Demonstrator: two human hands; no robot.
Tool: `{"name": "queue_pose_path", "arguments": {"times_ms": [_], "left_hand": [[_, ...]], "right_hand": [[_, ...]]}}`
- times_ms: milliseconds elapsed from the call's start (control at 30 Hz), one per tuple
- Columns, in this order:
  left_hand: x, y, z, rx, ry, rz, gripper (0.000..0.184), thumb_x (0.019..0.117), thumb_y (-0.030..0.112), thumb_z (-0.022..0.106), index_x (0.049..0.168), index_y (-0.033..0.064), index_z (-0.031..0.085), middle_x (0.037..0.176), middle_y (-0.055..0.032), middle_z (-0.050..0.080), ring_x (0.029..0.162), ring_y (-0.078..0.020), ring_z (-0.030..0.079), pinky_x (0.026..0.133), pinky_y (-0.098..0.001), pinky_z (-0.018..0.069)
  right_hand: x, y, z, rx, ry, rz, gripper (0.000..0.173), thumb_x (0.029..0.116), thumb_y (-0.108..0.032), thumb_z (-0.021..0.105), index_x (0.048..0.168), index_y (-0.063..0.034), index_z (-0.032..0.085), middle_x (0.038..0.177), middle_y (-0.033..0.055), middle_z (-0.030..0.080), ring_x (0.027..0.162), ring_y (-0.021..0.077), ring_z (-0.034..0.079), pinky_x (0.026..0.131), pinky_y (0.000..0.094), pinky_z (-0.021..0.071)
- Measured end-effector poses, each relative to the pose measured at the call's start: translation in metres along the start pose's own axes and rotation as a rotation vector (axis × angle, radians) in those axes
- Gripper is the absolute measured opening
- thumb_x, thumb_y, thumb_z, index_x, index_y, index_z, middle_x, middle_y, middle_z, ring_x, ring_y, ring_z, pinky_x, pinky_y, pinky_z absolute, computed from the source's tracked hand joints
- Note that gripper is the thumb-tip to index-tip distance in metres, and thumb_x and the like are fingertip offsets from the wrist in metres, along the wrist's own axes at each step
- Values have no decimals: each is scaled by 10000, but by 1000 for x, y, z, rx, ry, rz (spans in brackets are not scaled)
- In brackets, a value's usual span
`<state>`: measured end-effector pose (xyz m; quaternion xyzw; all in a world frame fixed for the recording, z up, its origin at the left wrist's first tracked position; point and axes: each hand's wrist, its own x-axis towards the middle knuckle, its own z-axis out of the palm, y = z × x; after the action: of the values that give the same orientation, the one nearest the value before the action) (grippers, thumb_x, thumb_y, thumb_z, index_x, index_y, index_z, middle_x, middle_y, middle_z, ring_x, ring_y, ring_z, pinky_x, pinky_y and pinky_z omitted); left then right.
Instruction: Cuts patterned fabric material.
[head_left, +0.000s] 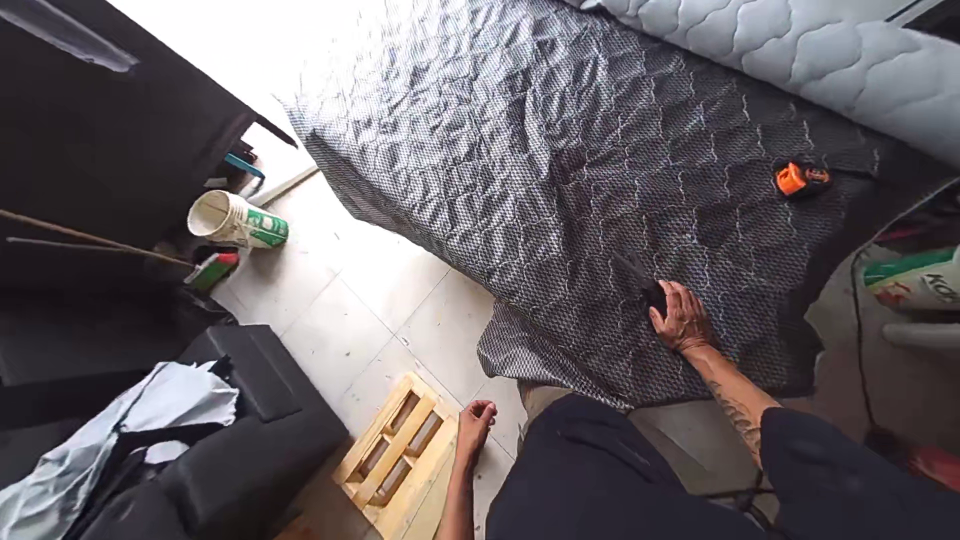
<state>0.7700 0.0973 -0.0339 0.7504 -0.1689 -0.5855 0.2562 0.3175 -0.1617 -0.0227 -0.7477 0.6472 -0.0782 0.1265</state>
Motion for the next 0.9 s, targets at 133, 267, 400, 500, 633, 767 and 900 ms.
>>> {"name": "queue_pose_path", "arguments": {"times_ms": [133, 267, 400, 500, 633, 767, 900], "left_hand": [[31, 48, -89, 114, 6, 66, 255, 1010, 124, 647, 1175, -69, 664, 1041, -190, 733, 902, -253, 726, 824, -440, 606], [68, 104, -139, 63, 106, 100, 247, 1020, 117, 634, 1175, -73, 658, 1027, -193, 728, 878, -246, 716, 777, -433, 601], [131, 166, -178, 323, 34, 288, 297, 980, 153, 686, 1186, -59, 675, 1066, -193, 735, 979, -263, 719, 912, -479, 579], [178, 235, -208, 531, 8, 457, 415, 975, 261, 675, 1276, -24, 650, 1224, -202, 701, 1154, -315, 677, 1017, -540, 528], [230, 348, -232, 687, 65, 612, 534, 989, 363, 647, 1367, -13, 599, 1400, -238, 597, 1325, -394, 553, 1094, -598, 440], [287, 436, -240, 845, 144, 773, 692, 941, 489, 639, 1391, -31, 561, 1431, -289, 540, 1376, -464, 462, 1161, -605, 333], [366, 493, -240, 966, 242, 875, 858, 922, 601, 606, 1462, -53, 475, 1536, -330, 409, 1488, -491, 306, 1251, -562, 200]], "right_hand": [[28, -26, 1, 63, 16, 188, 629, 962, -334, 599, 1490, -14, 481, 1460, 285, 516, 1341, 461, 518, 1088, 624, 411], [80, -72, -29, 487, -95, 337, 491, 1006, -260, 638, 1429, -16, 580, 1340, 224, 645, 1211, 320, 642, 1075, 499, 474], [141, -106, -56, 899, -290, 424, 399, 1024, -241, 614, 1382, -65, 603, 1022, 31, 693, 688, 36, 568, 606, 227, 482], [177, -128, -75, 1026, -330, 438, 347, 1046, -193, 542, 1367, -68, 584, 925, -12, 652, 637, 15, 539, 554, 170, 451], [226, -145, -96, 1089, -307, 420, 340, 1058, -211, 505, 1360, -95, 610, 982, 3, 687, 624, 27, 549, 538, 172, 461], [270, -155, -97, 1065, -357, 448, 303, 1047, -204, 545, 1313, -101, 646, 890, -13, 695, 561, 5, 537, 485, 156, 445], [315, -149, -85, 1005, -460, 491, 347, 1019, -179, 548, 1345, -106, 641, 911, -15, 681, 597, 16, 531, 520, 173, 443]]}}
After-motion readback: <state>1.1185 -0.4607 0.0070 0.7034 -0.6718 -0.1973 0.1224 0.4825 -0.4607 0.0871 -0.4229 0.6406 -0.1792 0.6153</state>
